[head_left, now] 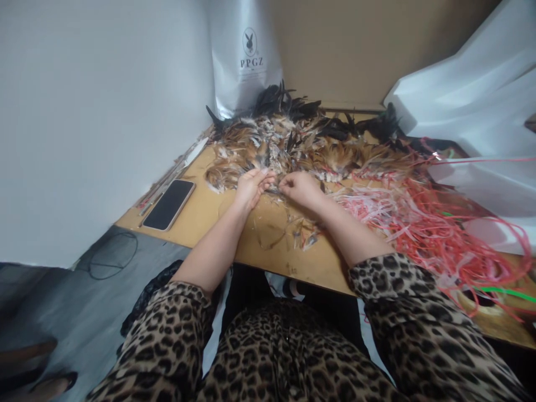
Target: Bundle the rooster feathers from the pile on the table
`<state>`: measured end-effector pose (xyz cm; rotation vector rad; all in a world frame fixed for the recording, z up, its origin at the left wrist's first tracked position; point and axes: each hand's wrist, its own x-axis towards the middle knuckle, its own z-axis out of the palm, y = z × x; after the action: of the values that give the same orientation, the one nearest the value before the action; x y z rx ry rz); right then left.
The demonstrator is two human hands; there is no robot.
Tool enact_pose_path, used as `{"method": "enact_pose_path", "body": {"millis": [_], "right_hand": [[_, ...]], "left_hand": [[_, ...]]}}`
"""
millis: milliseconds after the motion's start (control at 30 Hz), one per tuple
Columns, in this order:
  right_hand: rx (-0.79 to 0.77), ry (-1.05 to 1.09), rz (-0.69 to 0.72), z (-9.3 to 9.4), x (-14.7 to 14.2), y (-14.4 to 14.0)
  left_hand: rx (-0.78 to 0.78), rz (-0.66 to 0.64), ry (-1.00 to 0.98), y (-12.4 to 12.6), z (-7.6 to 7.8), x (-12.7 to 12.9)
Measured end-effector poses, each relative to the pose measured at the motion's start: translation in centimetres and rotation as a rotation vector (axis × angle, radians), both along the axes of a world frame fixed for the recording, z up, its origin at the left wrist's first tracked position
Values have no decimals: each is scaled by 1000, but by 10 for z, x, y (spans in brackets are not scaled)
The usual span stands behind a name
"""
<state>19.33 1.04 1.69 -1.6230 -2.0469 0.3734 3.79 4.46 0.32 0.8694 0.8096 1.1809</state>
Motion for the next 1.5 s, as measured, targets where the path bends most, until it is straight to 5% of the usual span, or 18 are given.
{"method": "enact_pose_path", "body": {"millis": [200,500,733,933,1200,1500], "right_hand": [[-51,-172,-112,3,-6,-5],[-397,956,-101,15,18,6],[-433,1195,-50,11,17,7],[-444,1220,-11,11,18,8],[-275,811,-126,12,19,7],[-176,858,-102,10,22,11]], "left_hand": [[-1,19,31,1,-2,0],[-28,-3,-28,1,0,-2],[-39,-68,-52,-1,2,-2],[-51,-66,-85,0,3,-2],[-51,-65,-85,0,2,-2],[-77,-208,-65,-2,2,-2]]}}
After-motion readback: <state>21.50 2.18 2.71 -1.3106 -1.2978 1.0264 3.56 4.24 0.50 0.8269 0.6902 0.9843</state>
